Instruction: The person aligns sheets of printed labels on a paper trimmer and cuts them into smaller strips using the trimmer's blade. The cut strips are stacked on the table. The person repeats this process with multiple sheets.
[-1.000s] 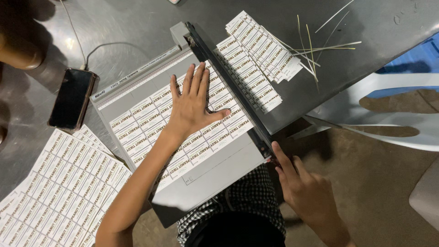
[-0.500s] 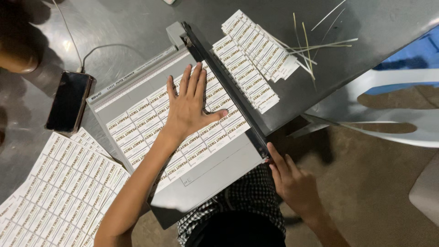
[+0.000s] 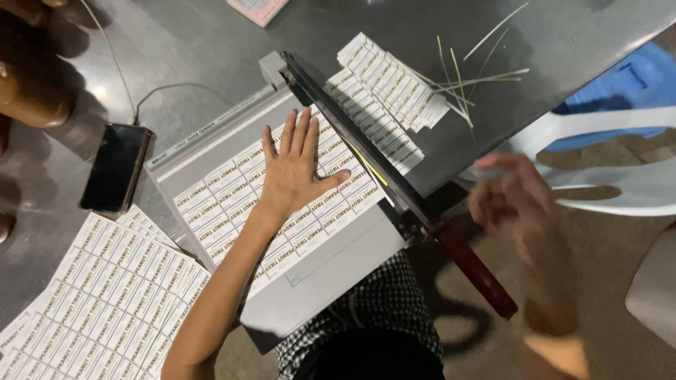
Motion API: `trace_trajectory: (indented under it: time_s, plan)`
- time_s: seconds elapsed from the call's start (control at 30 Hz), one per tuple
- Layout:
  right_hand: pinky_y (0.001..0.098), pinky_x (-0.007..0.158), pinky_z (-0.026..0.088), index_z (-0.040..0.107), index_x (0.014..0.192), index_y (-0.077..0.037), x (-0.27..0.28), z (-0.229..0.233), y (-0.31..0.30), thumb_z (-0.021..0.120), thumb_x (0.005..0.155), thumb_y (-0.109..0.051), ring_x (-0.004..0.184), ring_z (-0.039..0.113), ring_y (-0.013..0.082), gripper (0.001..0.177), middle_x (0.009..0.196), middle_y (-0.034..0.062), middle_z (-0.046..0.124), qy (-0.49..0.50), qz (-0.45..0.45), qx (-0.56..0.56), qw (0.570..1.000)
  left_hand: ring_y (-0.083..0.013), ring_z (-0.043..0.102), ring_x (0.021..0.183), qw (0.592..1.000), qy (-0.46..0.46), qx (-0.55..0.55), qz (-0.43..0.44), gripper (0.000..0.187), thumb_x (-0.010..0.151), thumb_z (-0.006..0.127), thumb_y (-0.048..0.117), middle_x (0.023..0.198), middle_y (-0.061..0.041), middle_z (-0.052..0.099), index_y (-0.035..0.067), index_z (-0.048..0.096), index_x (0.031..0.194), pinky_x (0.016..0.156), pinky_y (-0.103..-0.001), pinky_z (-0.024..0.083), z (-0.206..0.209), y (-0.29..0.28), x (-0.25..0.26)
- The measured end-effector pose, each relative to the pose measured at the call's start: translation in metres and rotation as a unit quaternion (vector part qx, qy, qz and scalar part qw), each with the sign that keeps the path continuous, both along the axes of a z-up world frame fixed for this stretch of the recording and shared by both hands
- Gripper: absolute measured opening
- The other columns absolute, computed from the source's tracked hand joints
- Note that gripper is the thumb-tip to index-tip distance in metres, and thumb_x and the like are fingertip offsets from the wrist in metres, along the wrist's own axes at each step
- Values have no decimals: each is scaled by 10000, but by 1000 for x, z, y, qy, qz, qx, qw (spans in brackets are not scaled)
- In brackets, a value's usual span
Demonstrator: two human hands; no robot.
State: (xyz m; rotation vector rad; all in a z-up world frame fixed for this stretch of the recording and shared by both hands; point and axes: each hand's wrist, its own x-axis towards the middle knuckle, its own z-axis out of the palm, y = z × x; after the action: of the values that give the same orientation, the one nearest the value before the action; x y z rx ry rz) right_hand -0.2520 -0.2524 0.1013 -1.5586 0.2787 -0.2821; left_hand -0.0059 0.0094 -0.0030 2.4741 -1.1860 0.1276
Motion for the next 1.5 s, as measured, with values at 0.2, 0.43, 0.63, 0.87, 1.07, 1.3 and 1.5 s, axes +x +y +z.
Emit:
trace_trajectory:
  time_s: [0.2,0.43,0.63,0.87,1.07,1.3,1.5]
  plan:
    - [296,535,540,561,1240,-89,85,-93,19,476,1021,-473,656,691,186,450,821,68,736,98,52,-116,987,-357,194,1572,999,1,-27,23,918,983,476,690,1653,-181,330,-39,414,1537,1214,-709,44,3,17,-4]
    - [386,711,573,674,1137,-117,105,-108,36,732,878,-207,863,658,217,280,1051,78,660,-115,42,-599,791,-344,215,1560,999,-9,-12,33,837,1001,476,633,1650,-164,340,-12,428,1532,1199,-711,74,6,40,-5]
    - [312,496,532,684,1036,20,110,-98,31,832,876,-141,675,680,190,271,900,93,694,-151,76,-432,886,-348,216,1556,999,-15,-7,33,831,1003,492,616,1650,-163,335,-12,413,1541,1196,-711,75,7,40,-7]
    - [298,595,585,715,980,31,101,-83,80,805,893,-80,719,741,198,167,848,120,727,-186,-61,-385,902,-353,227,1549,999,-10,-13,35,827,982,534,591,1641,-177,340,-25,434,1524,1187,-713,78,9,39,-8]
    - [325,512,537,731,951,9,99,-111,51,813,921,-104,597,683,201,143,780,98,726,-137,-49,-500,854,-353,245,1547,999,-17,-13,37,803,996,532,578,1649,-173,349,-22,442,1521,1199,-715,95,9,39,-10]
    - [336,652,583,716,1085,-1,74,-128,24,737,897,-190,779,688,229,267,917,100,669,-84,-20,-574,815,-354,244,1545,999,-22,-3,40,802,1006,513,584,1642,-166,351,-21,437,1526,1188,-720,108,8,40,-9]
    - [382,702,580,690,1025,-15,71,-124,36,651,944,-97,836,678,265,122,908,98,630,-27,-86,-580,810,-345,241,1545,999,-20,0,42,798,1009,495,595,1643,-160,345,-9,441,1527,1193,-714,93,9,38,-9]
